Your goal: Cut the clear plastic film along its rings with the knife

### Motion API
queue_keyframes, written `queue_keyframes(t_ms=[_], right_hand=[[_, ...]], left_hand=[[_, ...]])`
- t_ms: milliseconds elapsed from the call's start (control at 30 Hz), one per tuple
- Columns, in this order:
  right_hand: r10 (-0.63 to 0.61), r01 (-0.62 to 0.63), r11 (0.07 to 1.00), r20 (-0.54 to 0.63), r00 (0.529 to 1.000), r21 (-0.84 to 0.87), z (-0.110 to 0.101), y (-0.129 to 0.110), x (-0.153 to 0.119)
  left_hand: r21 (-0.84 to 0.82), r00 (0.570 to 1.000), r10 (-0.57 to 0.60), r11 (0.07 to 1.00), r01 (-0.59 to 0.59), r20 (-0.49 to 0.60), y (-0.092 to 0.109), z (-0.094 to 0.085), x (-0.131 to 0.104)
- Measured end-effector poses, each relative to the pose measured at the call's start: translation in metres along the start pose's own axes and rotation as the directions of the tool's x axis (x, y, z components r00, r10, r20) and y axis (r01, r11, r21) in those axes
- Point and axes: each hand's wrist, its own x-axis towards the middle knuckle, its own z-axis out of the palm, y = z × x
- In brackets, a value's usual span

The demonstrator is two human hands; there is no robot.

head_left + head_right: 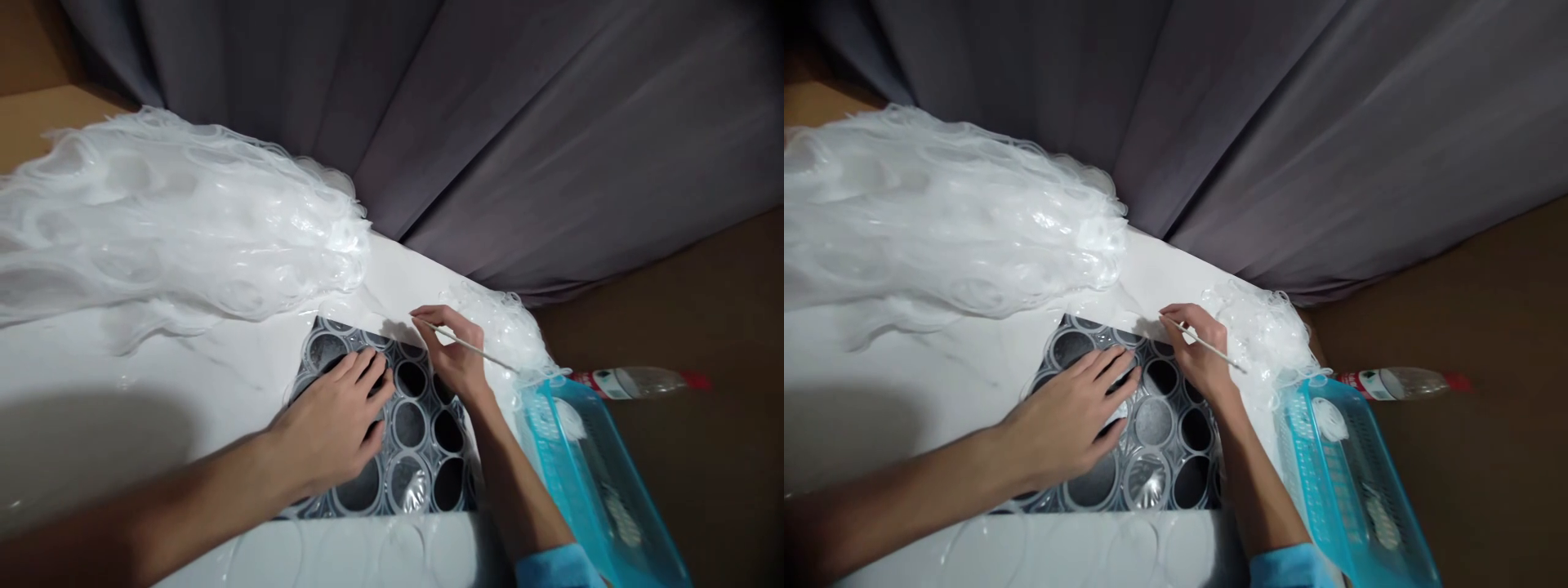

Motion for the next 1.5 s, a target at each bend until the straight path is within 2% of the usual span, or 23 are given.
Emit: queue_keyframes(t_ms=[67, 133, 200, 400, 900, 1133, 1333, 1500], right_hand=[[0.037, -0.049, 0.994, 0.122, 0.992, 0.097, -0.002, -0.008, 0.001], [0.022, -0.076, 0.978, 0.266, 0.964, 0.194, 0.002, -0.012, -0.002], [0.005, -0.09, 0.967, 0.333, 0.943, 0.24, 0.009, -0.011, -0.005], [-0.021, -0.042, 0.979, 0.303, 0.953, 0.2, 0.026, -0.004, -0.007], [-0.029, -0.04, 0.977, 0.318, 0.948, 0.209, 0.024, -0.007, -0.01], [-0.113, 0.083, 0.99, 0.294, 0.949, 0.113, 0.028, -0.003, -0.014], [-0.2, 0.198, 0.979, 0.313, 0.929, 0.036, 0.03, -0.004, -0.019], [-0.264, 0.311, 0.945, 0.332, 0.906, -0.098, 0.029, -0.008, -0.019]], left_hand=[[0.025, 1.0, 0.007, 1.0, -0.007, -0.005, 0.0, 0.001, -0.001], [0.048, 1.0, 0.009, 0.999, -0.008, -0.014, 0.001, 0.003, -0.001], [0.066, 1.0, 0.008, 0.998, -0.006, -0.024, 0.002, 0.004, -0.002], [0.053, 0.999, -0.003, 0.999, 0.005, -0.036, 0.003, 0.002, -0.004], [0.056, 1.0, -0.003, 0.998, 0.004, -0.019, 0.002, 0.001, -0.003], [0.077, 1.0, 0.009, 0.997, -0.008, -0.003, 0.002, -0.001, -0.002], [0.1, 1.0, 0.02, 0.995, -0.02, -0.004, 0.004, -0.002, -0.002], [0.035, 1.0, 0.004, 0.999, -0.004, -0.004, 0.003, 0.0, -0.003]])
